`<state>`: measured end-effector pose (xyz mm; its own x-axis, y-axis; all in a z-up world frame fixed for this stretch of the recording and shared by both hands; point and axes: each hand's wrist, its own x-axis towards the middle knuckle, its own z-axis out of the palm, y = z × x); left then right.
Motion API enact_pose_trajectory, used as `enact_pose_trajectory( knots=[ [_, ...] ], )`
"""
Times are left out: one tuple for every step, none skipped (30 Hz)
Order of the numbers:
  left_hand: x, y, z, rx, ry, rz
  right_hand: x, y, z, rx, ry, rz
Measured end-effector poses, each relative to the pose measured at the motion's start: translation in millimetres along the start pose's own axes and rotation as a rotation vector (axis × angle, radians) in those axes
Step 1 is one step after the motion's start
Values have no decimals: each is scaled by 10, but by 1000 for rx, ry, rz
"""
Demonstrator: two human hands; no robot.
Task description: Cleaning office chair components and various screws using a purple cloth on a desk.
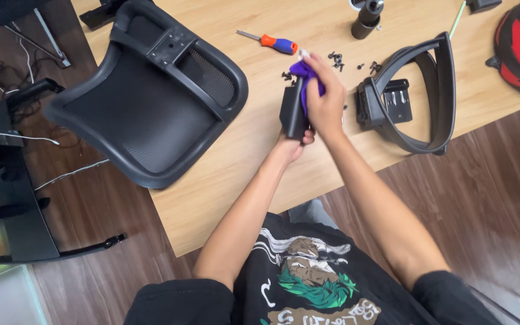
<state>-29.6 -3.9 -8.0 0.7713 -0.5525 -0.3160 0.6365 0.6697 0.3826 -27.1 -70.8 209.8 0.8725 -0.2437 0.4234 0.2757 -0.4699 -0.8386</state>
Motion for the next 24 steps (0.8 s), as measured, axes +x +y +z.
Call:
enact_pose_trajectory(
  knots=[
    [-98,121,206,3,-2,-4,16,133,2,-1,5,1],
    [-199,244,413,234,121,52,32,261,7,137,-65,109],
    [-302,364,622,460,244,116,50,388,11,274,-142,214],
    [-365,462,743,458,243,116,14,337,2,273,-142,214],
    [-416,583,863,445,260,210,-1,286,9,291,-158,280],
    [-468,703,982,431,279,303,-17,236,16,308,-173,345],
    [-460,715,933,430,282,306,-58,230,39,309,-177,345],
    [-450,724,885,477,340,234,-99,226,59,333,-185,388],
    [-432,729,842,524,395,160,-138,225,71,355,-191,432],
    [-414,716,743,523,396,160,-152,247,73,355,-192,432],
    [-394,699,644,510,349,173,-172,272,69,300,-216,417],
    [-372,681,545,497,302,186,-191,298,65,246,-239,402],
    [-348,689,524,497,301,184,-187,203,50,244,-238,402],
    [-328,696,499,825,321,469,-189,107,39,292,-294,359],
    [-356,683,451,1148,335,755,-230,3,36,342,-358,321],
    [-374,697,482,1146,344,751,-246,-2,60,342,-366,327],
    [-353,755,530,838,244,593,-217,-6,96,361,-297,343],
    [-332,814,583,531,139,434,-184,-13,129,379,-228,359],
    [-408,874,617,534,138,435,-179,-15,129,381,-226,357],
    [-483,932,652,336,18,339,-174,-15,128,365,-193,353],
    [-552,969,695,134,-100,240,-171,-9,107,346,-161,350],
    [-644,1050,946,134,-102,239,-198,15,81,344,-159,349],
    [-747,1143,1187,273,71,181,-225,36,73,213,-151,237],
    [-852,1238,1426,410,247,127,-254,55,66,83,-141,125]
  ],
)
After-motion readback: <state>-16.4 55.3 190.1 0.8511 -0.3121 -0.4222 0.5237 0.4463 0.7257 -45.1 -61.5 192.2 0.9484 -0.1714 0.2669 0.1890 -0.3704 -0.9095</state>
